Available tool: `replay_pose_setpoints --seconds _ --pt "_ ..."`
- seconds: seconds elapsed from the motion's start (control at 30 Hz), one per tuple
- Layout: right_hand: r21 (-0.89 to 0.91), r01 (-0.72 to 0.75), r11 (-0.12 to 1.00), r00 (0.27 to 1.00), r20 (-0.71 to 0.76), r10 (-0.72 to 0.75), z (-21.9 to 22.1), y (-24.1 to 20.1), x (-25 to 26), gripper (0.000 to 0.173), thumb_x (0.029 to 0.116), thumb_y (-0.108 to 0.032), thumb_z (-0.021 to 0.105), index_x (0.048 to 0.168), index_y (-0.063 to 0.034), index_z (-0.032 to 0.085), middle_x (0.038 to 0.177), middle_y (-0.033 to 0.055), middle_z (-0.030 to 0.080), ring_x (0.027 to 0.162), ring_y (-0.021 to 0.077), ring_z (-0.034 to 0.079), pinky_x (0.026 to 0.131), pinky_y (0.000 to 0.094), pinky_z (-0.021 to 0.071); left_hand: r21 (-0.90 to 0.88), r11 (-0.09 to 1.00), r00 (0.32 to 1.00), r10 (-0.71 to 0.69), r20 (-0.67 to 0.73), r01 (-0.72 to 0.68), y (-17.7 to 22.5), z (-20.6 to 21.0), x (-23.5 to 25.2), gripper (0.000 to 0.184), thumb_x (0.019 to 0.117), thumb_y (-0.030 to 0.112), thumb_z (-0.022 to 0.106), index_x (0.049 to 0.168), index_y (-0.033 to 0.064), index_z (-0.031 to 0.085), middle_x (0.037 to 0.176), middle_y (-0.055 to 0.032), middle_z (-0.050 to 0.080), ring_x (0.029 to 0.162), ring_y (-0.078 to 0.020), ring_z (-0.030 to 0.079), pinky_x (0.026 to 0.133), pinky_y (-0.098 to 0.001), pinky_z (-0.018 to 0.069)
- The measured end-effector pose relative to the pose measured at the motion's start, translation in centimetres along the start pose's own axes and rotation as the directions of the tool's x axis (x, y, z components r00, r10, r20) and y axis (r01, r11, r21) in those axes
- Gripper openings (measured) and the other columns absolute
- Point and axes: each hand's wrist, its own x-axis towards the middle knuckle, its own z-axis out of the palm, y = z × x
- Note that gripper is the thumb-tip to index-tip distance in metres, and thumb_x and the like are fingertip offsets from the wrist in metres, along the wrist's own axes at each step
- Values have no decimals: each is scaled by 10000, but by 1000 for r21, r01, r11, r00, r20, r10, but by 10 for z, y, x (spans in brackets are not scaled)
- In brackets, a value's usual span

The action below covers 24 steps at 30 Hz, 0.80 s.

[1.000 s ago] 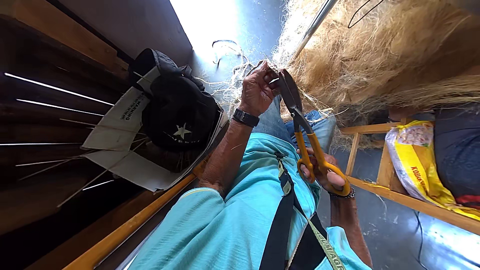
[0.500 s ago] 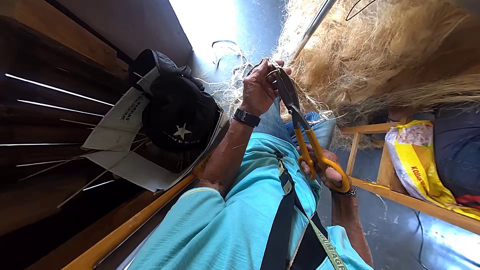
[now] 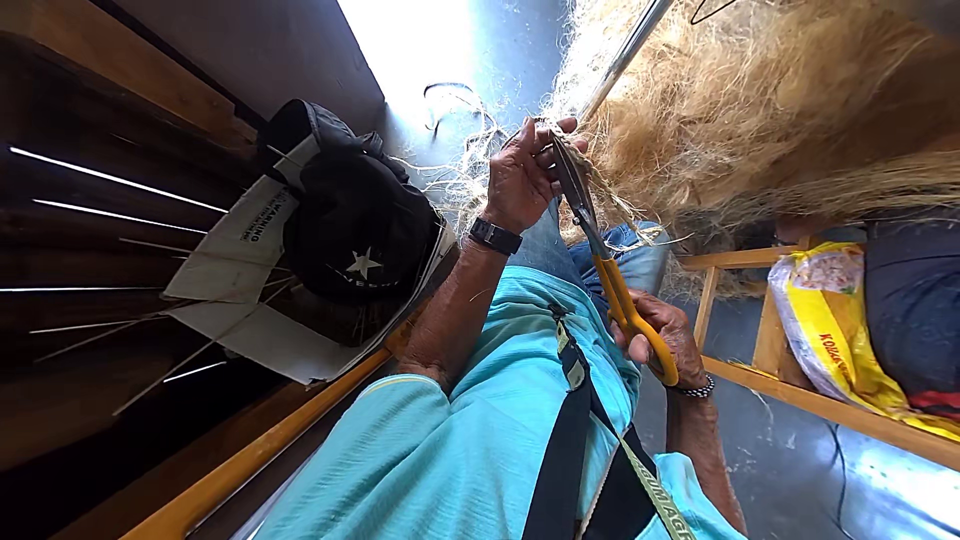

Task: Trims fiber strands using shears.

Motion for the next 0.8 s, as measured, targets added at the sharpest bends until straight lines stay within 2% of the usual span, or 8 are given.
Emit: replay_pose_setpoints --seconds 0.1,0.2,0.3,0.43,0.53,0.6,0.73,0.8 --pt "14 13 1000 1000 -16 -13 0 2 -4 669 780 -442 866 1275 -41 666 878 -45 726 643 42 644 576 219 572 -8 1000 999 8 33 -7 0 -1 1 706 1100 448 74 1220 43 640 965 -142 742 856 -272 740 798 -457 624" --pt "1 12 1000 1000 -9 -12 0 4 -9 760 786 -576 818 1291 -35 647 843 -38 709 626 52 632 548 221 556 -17 997 992 71 100 -70 -1 -3 2 573 1099 314 134 1340 39 575 1039 -160 724 923 -278 724 882 -464 594" --pt "35 18 999 1000 7 -18 -5 10 -17 880 769 -682 771 1320 -15 610 812 -27 701 615 72 633 536 239 553 27 990 980 129 153 -135 -5 -5 3 449 1058 166 303 1478 101 450 1118 -142 723 1029 -268 717 958 -442 575" --pt "102 61 993 998 15 -63 -11 12 -25 854 790 -676 756 1352 -50 610 820 -20 702 605 68 625 519 227 541 145 971 981 182 72 -190 -11 -5 3 434 1054 91 433 1487 74 441 1023 -115 733 880 -218 729 845 -402 617" --pt "106 78 991 997 17 -80 -13 9 -27 874 795 -687 742 1368 -44 597 810 -23 698 600 70 621 517 227 539 199 960 981 191 41 -195 -14 -3 2 546 1029 23 486 1557 67 353 942 -147 728 782 -237 733 767 -405 638" --pt "98 77 992 997 0 -78 -11 7 -28 871 792 -679 751 1366 -41 597 815 -26 699 604 67 622 519 224 540 228 958 984 163 75 -176 -13 -2 1 596 1016 17 499 1578 82 311 954 -147 734 790 -237 738 760 -402 641" --pt "-7 44 999 995 -94 -45 -4 0 -28 914 756 -678 782 1351 -15 578 838 -50 694 634 60 630 552 233 556 260 959 984 71 162 -112 -10 -2 -1 603 994 24 493 1566 43 307 1107 -136 692 879 -231 719 782 -413 632" --pt "-43 52 998 992 -116 -57 -2 0 -27 958 752 -672 788 1367 21 548 853 -55 682 661 53 624 577 224 554 242 966 985 47 166 -86 -8 -1 -3 567 987 17 495 1534 19 350 1082 -106 664 868 -219 708 771 -411 636"
